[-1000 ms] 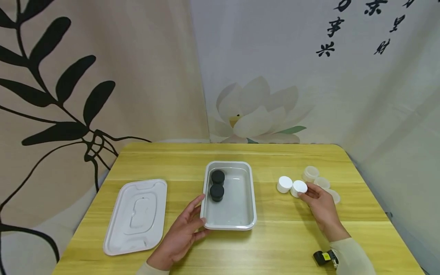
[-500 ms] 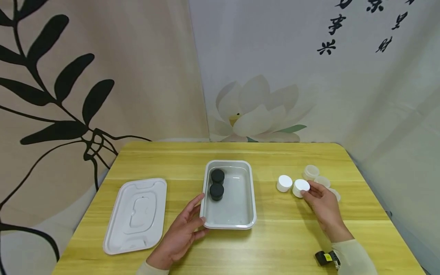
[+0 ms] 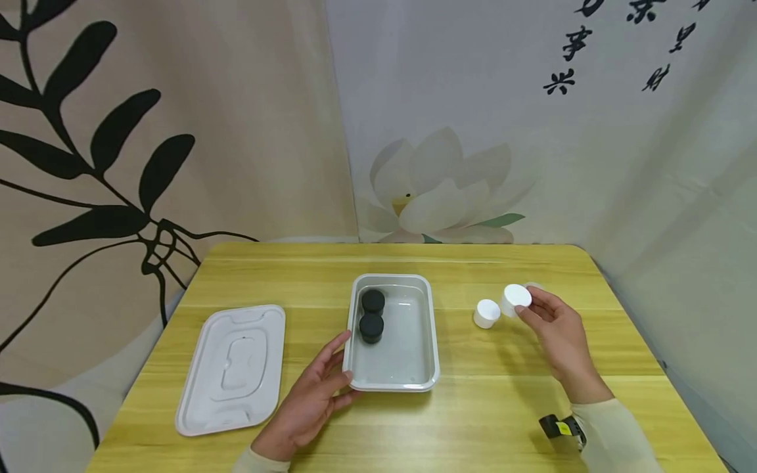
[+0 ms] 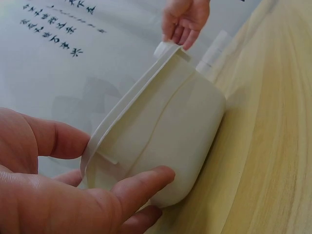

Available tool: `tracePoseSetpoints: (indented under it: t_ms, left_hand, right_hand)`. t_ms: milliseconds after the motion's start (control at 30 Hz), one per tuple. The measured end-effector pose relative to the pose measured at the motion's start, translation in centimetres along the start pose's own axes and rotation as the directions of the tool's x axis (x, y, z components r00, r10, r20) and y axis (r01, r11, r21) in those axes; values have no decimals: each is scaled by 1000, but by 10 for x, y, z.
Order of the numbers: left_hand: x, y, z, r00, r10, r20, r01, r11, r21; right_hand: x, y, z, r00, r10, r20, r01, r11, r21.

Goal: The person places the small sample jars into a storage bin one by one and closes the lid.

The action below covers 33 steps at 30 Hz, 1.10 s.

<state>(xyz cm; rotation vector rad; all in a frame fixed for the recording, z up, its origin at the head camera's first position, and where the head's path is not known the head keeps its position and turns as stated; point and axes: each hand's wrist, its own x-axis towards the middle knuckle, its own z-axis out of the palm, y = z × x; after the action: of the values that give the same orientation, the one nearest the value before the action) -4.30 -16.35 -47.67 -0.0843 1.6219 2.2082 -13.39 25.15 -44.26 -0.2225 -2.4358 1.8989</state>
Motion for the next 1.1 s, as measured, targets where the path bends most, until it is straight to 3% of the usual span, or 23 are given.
tracePoseSetpoints:
  t_ms: [433,667,1100]
  left_hand:
    - [0,-1,1,1000,2,-10,-2,1000,3]
    - [1,-1,1,1000,1,-7,-1,1000,7]
    - [0,-1,0,1000,0,0,0,1000,10]
  right_hand:
    - [0,-33,60,981,-35,192,18,996,85]
    - [-1,-37,97,967,-70,245,54,996,73]
    - [-18,-45,139,911,-106,399,91,994,57]
